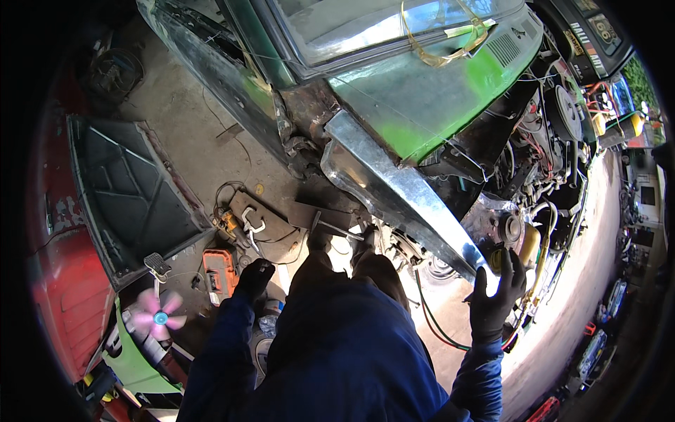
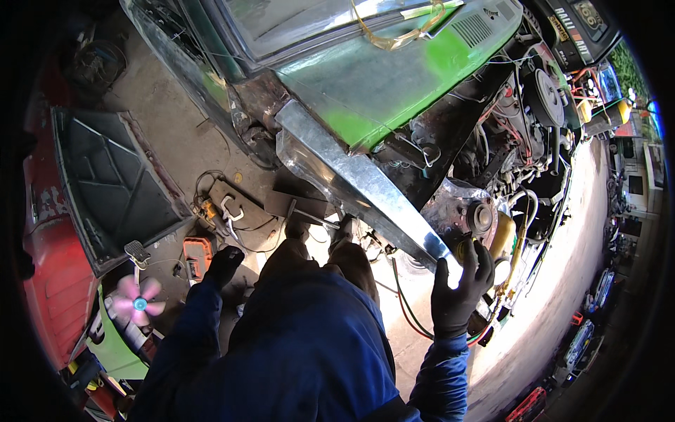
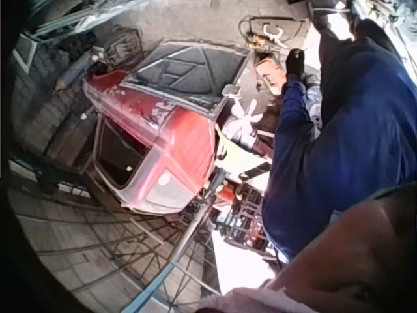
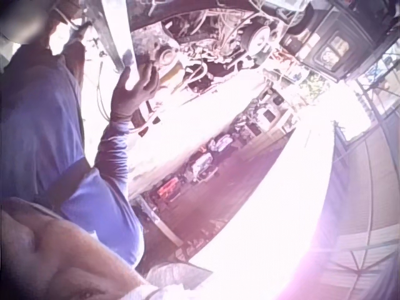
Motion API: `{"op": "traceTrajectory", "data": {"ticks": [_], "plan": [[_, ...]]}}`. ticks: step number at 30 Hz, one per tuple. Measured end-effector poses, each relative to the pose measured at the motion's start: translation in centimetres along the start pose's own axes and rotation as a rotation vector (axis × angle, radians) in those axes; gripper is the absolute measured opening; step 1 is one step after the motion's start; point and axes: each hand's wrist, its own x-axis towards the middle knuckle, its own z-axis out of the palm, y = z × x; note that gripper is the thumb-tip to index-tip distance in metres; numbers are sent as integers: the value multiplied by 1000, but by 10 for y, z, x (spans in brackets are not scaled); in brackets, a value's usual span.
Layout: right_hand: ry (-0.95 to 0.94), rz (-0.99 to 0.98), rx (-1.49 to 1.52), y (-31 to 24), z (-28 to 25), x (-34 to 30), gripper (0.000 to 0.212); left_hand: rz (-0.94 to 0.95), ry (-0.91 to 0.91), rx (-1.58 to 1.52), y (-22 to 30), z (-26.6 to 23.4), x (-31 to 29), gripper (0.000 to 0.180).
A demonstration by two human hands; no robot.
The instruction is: The person positions a metal bar against the front frame of a green car with the hood open, then uses a tape measure to check dimensions and alignment. The person repeatedly adjusts the bar's position and re-measures to verify fit.
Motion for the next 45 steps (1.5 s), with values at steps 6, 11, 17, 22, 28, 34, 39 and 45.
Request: {"op": "traceTrajectory", "data": {"ticks": [6, 11, 17, 22, 28, 34, 39, 45], "plan": [[-75, -154, 26, -22, 27, -24, 59, 127, -4, 59, -4, 7, 15, 38], [68, -198, 82, -15, 54, -25, 45, 125, 54, 67, -31, 27, -8, 34], [97, -317, 72, 0, 57, -19, 48, 321, 121, 447, -85, 79, -67, 23], [128, -364, 88, 10, 65, -18, 46, 291, 89, 567, -115, 146, -131, 24], [169, -409, 66, 16, 72, -17, 49, -128, 165, -18, -86, 187, -157, 31], [213, -456, 57, 16, 75, -15, 49, 29, 201, -68, -81, 191, -152, 36], [224, -456, 59, 27, 87, -14, 45, 178, 240, 45, -109, 199, -154, 30], [228, -506, 58, 41, 93, -1, 37, 126, 290, 85, -182, 215, -215, 30]]}}
